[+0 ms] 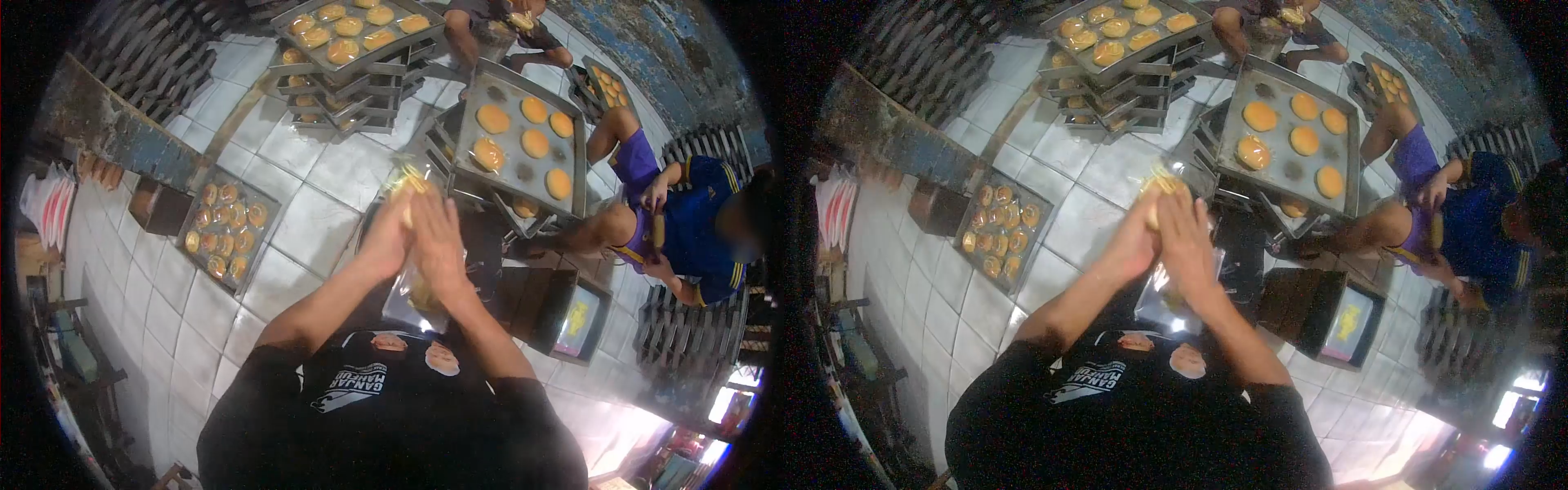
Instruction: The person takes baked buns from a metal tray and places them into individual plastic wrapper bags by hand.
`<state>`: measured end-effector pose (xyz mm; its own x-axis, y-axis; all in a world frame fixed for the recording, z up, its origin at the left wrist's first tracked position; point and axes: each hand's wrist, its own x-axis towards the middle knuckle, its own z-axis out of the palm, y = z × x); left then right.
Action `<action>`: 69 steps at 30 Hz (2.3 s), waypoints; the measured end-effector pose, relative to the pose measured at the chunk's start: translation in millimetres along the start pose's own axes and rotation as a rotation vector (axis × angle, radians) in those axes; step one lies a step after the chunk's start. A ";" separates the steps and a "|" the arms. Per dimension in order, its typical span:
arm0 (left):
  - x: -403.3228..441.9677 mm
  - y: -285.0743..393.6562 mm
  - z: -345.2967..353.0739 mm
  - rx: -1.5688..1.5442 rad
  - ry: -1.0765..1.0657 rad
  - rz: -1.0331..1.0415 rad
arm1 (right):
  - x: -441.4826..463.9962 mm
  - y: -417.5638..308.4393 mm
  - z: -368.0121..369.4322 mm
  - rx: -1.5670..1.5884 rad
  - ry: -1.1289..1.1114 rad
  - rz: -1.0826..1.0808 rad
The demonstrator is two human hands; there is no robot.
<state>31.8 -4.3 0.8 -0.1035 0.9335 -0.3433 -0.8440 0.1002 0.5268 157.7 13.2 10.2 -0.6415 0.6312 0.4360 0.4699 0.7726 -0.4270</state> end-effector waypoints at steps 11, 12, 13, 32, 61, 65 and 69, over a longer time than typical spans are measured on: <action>42.2 -27.3 11.7 -0.093 0.157 0.235 | 40.9 23.9 -21.1 0.040 -0.082 0.046; 41.0 -19.2 7.6 -0.090 0.157 0.229 | 42.3 15.2 -33.6 0.041 -0.081 0.052; 35.3 -2.2 4.8 -0.167 0.047 0.097 | 43.1 6.3 -50.4 0.164 -0.113 0.045; 52.4 19.2 -9.6 -0.200 0.167 -0.133 | 23.7 -7.3 -39.2 1.057 -0.440 0.212; 52.3 9.1 -5.3 -0.143 0.191 0.048 | 7.2 -5.6 -50.5 0.954 -0.403 0.202; 39.5 34.0 -19.8 -0.169 0.206 0.081 | -12.6 -11.2 -91.3 1.245 -0.729 0.477; -10.5 28.3 -4.1 -0.207 -0.099 -0.222 | -0.8 -4.8 -64.5 0.141 0.175 0.091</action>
<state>6.9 -12.7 16.2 0.1378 0.9267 -0.3496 -0.9307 0.2419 0.2744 195.1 13.5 63.1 -0.4797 0.7095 0.5163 0.4238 0.7026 -0.5717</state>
